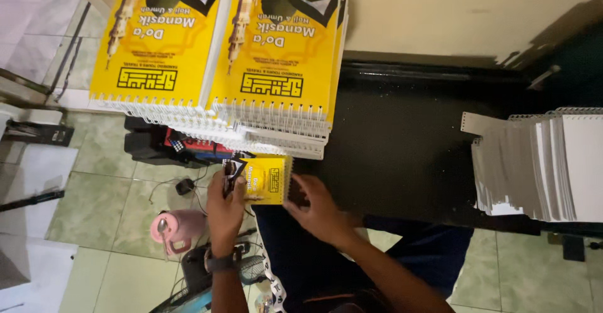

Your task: The person takes a stack of white paper sheets and places them inside a yellow spiral-bound cover. They fold the cover over the pages to create a notebook and place it on a growing stack of finished notebooks on the table.

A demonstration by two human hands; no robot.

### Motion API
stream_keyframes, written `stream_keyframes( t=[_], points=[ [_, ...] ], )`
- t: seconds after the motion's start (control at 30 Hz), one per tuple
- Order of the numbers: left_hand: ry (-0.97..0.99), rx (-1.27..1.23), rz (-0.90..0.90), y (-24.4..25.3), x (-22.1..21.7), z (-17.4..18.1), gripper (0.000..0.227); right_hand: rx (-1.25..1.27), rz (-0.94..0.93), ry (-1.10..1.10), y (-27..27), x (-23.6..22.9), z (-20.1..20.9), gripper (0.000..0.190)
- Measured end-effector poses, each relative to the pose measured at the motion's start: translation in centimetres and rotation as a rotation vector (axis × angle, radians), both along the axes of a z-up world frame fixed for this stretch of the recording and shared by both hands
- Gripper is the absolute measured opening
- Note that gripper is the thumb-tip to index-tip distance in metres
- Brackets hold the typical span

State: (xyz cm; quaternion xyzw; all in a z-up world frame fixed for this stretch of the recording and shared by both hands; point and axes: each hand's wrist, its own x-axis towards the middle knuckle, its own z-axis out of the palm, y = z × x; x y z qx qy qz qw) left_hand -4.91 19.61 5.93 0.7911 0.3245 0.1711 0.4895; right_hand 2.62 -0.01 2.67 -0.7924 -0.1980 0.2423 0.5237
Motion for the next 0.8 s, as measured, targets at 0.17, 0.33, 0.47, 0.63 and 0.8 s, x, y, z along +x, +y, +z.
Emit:
stream_keyframes(
  t=[0.17,0.33,0.47,0.63,0.8],
  points=[
    [-0.07,-0.005,0.007,0.0,0.8,-2.6,0.067,0.026,0.116,-0.224,0.4,-1.1,-2.5,0.079],
    [-0.046,0.155,0.017,0.9,2.1,-4.5,0.053,-0.028,0.07,-0.274,0.9,-1.1,-3.9,0.072],
    [-0.075,0.103,0.044,1.2,1.8,-5.0,0.048,-0.012,0.038,-0.371,1.0,-1.3,-4.1,0.065],
    [-0.056,0.145,0.029,1.0,1.9,-4.9,0.045,0.034,0.022,-0.391,1.0,-0.8,-3.6,0.064],
    [-0.05,0.159,0.047,1.2,2.2,-5.3,0.044,0.033,0.031,-0.388,0.4,-0.5,-3.7,0.063]
  ],
)
